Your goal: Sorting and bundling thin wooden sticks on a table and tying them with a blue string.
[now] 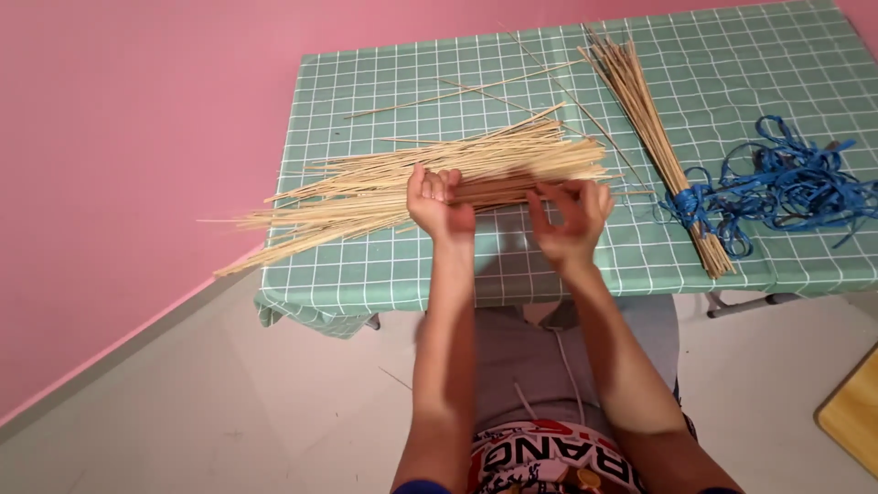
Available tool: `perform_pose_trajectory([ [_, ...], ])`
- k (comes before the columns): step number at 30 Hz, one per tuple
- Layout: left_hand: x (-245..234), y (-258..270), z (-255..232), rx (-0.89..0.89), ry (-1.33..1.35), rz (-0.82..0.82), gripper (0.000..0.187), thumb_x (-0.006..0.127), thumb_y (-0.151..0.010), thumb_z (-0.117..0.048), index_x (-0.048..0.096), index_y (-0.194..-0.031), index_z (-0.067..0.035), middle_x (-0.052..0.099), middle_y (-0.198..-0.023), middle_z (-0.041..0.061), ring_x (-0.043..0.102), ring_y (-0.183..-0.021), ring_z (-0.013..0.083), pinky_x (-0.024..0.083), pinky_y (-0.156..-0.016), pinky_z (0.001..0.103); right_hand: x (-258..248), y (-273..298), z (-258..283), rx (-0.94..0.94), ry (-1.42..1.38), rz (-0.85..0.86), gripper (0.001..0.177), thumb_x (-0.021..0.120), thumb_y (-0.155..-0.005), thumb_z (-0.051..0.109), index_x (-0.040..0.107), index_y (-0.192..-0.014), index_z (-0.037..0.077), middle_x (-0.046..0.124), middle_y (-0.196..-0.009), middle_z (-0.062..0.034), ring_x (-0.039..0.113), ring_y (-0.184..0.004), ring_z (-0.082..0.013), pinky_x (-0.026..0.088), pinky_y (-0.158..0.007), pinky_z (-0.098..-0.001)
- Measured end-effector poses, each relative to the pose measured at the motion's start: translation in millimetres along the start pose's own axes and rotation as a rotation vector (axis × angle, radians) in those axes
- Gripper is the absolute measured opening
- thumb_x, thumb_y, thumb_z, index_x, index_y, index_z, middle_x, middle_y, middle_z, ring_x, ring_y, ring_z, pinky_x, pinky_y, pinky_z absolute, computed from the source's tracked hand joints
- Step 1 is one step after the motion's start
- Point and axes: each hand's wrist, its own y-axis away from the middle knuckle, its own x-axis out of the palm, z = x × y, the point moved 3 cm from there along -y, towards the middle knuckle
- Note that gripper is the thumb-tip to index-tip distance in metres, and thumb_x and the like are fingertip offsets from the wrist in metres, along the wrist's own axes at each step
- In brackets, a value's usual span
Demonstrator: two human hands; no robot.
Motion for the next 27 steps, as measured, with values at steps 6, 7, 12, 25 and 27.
perform_pose_trajectory([
  [6, 29.3, 27.0, 3.3, 0.026, -0.054, 0.056, 0.051, 0.062, -0.096, -0.019, 0.027, -0.059, -0.023, 0.019, -0.049, -0.007, 0.022, -0.046, 0.0105, 0.040, -0.056, 0.022, 6.4, 17.7, -24.0, 0.578, -0.326, 0.088, 0.014, 0.091, -0.087, 0.019, 0.078, -0.092, 0.015, 0.061, -0.084, -0.0028, 0.056, -0.077, -0.0132, 0.043, -0.075, -0.0278],
  [7, 30.3, 29.7, 4.5, 0.024, -0.057, 0.057, 0.051, 0.062, -0.096, -0.019, 0.027, -0.059, -0.023, 0.019, -0.049, -0.007, 0.022, -0.046, 0.0105, 0.040, -0.056, 0.022, 7.5, 21.0, -28.7, 0.581, -0.325, 0.086, 0.014, 0.091, -0.087, 0.019, 0.078, -0.092, 0.015, 0.061, -0.084, -0.0028, 0.056, -0.077, -0.0132, 0.043, -0.075, -0.0278],
  [12, 29.7, 30.9, 6.7, 0.040, -0.102, 0.067, 0.051, 0.063, -0.095, -0.018, 0.029, -0.057, -0.023, 0.020, -0.047, -0.006, 0.023, -0.046, 0.0116, 0.041, -0.056, 0.022, 11.7, 30.4, -54.4, 0.618, -0.411, 0.121, 0.016, 0.090, -0.086, 0.013, 0.075, -0.087, 0.010, 0.059, -0.079, -0.0038, 0.052, -0.072, -0.0111, 0.042, -0.069, -0.0254],
  [25, 6.1, 7.3, 2.6, 0.003, 0.020, 0.132, 0.049, 0.061, -0.093, -0.016, 0.030, -0.057, -0.023, 0.020, -0.044, -0.004, 0.023, -0.039, 0.0105, 0.038, -0.049, 0.022, -7.9, 21.1, -87.1, 0.463, -0.223, 0.211, 0.018, 0.090, -0.088, 0.019, 0.072, -0.086, 0.019, 0.058, -0.087, 0.0023, 0.058, -0.085, -0.0162, 0.034, -0.095, -0.0280],
  [27, 2.0, 2.3, 2.1, -0.005, 0.059, 0.128, 0.048, 0.060, -0.094, -0.016, 0.030, -0.057, -0.023, 0.020, -0.043, -0.004, 0.022, -0.038, 0.0109, 0.039, -0.050, 0.024, -15.3, 14.3, -83.1, 0.419, -0.222, 0.224, 0.020, 0.090, -0.089, 0.019, 0.071, -0.085, 0.018, 0.058, -0.083, 0.0011, 0.057, -0.088, -0.0194, 0.031, -0.095, -0.0319],
])
